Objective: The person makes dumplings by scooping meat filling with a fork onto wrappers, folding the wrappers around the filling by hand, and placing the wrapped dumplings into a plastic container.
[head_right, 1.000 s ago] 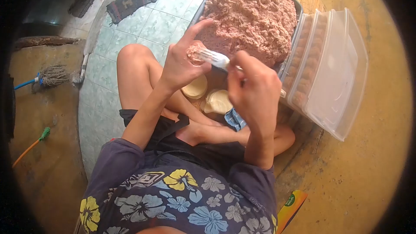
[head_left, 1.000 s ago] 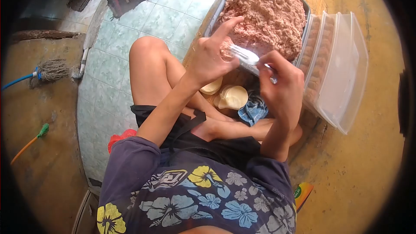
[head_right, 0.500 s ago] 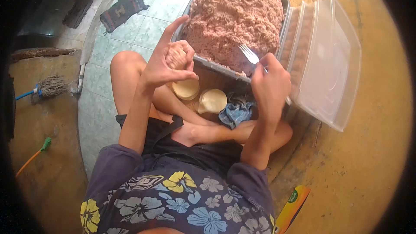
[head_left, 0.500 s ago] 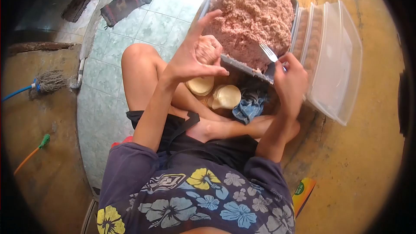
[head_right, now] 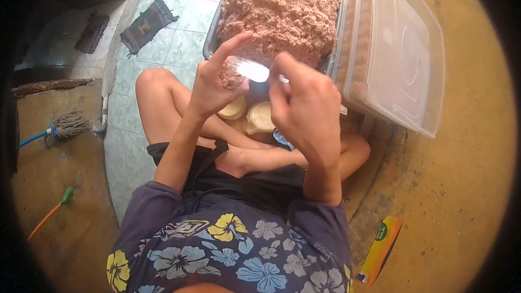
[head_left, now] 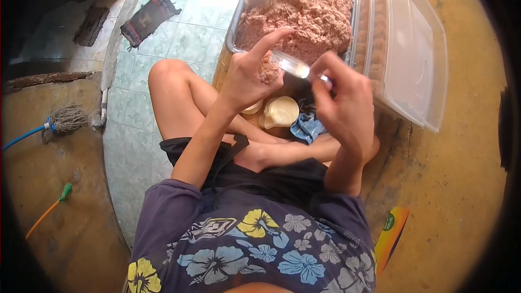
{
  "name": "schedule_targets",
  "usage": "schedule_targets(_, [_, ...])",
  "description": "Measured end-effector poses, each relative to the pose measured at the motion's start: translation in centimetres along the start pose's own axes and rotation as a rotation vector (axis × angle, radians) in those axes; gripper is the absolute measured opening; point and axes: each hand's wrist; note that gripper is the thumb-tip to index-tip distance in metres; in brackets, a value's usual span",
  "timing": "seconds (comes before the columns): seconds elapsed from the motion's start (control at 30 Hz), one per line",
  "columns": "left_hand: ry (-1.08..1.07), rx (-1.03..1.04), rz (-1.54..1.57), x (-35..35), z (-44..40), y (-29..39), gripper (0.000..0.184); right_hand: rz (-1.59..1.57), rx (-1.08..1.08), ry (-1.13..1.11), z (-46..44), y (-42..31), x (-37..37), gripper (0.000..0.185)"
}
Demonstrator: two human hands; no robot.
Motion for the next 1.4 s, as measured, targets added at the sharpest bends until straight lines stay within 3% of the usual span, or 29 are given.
schedule_targets(0.1, [0.047,0.081,-0.006,0.7,0.2,0.1,0.091,0.040,-0.002,-0.056,0.1,0.1,-0.2,0.007])
schedule_targets(0.2, [-0.160,-0.119,0.609,-0.6,0.5,0.0,0.095,-0.170,0.287,0.126,1.5,-1.0,-2.7,0.010])
schedule_targets(0.23, [-0.228,-0.079,0.874,-1.7,0.4,0.1,0.099,-0.152,0.283,0.132,1.9,-1.1,-2.7,0.011])
schedule_targets(0.3, [-0.156,-0.171,0.631,-1.6,-0.5,0.4,0.092,-0.057,0.096,0.092,1.2,-0.4,-0.1,0.008])
schedule_targets(0.37, [-0.124,-0.095,0.499,-0.5,-0.6,-0.2,0.083,-0.027,-0.019,0.090,1.2,0.1,0.9,0.008])
schedule_targets(0.47, [-0.003,0.050,0.056,1.1,-0.7,-0.2,0.077,-0.017,0.122,0.020,1.3,0.0,-0.1,0.009])
schedule_targets(0.57, [-0.128,-0.154,0.634,-1.8,-0.5,0.7,0.074,-0.039,0.286,0.131,0.3,1.1,-1.2,0.010])
schedule_targets(0.6, [-0.123,-0.210,0.523,-1.8,-0.7,0.6,0.079,-0.055,0.357,0.190,-0.2,2.0,-0.9,0.010])
schedule_targets(0.67, [-0.128,-0.319,0.313,-0.9,-0.9,0.0,0.089,0.281,0.328,0.313,-4.3,8.1,3.8,0.011])
schedule_targets(0.7, [-0.182,-0.278,0.240,-0.2,-0.9,-0.3,0.100,0.332,0.370,0.273,-5.8,10.0,5.6,0.013])
schedule_targets(0.73, [-0.141,-0.254,0.370,0.2,-0.6,-0.7,0.096,0.384,0.407,0.228,-6.4,11.3,7.1,0.014])
schedule_targets(0.77, [-0.095,-0.231,0.498,0.5,-0.2,-1.2,0.093,0.412,0.241,0.233,-5.6,12.7,7.5,0.020])
schedule_targets(0.83, [-0.073,-0.139,0.576,0.7,0.3,-1.7,0.088,0.066,-0.037,0.325,-2.1,7.4,3.9,0.031])
schedule_targets(0.9, [-0.079,-0.065,0.455,2.0,0.2,-0.8,0.087,-0.241,0.021,0.055,0.8,1.3,1.4,0.037])
schedule_targets(1.0, [-0.072,-0.025,0.523,4.4,-0.3,1.1,0.081,-0.207,0.009,0.096,1.8,3.0,1.8,0.026])
schedule_targets(1.03, [-0.037,-0.067,0.653,3.2,-0.2,0.5,0.076,-0.246,0.026,0.038,2.8,3.3,-0.7,0.022])
schedule_targets(1.07, [-0.056,-0.113,0.567,1.9,0.0,-0.4,0.074,-0.204,-0.057,0.099,4.1,3.8,-3.9,0.023])
schedule_targets(1.13, [-0.203,-0.269,0.388,-0.1,1.3,-1.8,0.072,-0.373,0.205,0.256,7.1,4.0,-9.9,0.015])
schedule_targets(1.2, [-0.405,-0.368,0.268,-0.6,2.6,-2.8,0.071,-0.216,0.292,0.350,6.2,7.6,-14.1,0.031])
schedule_targets(1.23, [-0.349,-0.324,0.286,0.3,2.8,-1.9,0.061,-0.118,0.346,0.351,4.6,10.0,-14.9,0.044])
schedule_targets(1.33, [-0.540,-0.408,0.218,0.2,2.7,-1.4,0.062,0.098,0.597,-0.049,1.4,11.9,-13.6,0.071])
schedule_targets(1.4, [-0.453,-0.383,0.199,-0.3,3.6,-2.7,0.060,-0.010,0.613,0.015,2.2,11.2,-12.9,0.074])
Point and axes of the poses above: each hand's wrist, its own z-axis away from the middle knuckle, its own x-axis out of the palm, y = z × x, and after that the axes turned 7 degrees about x, right-handed
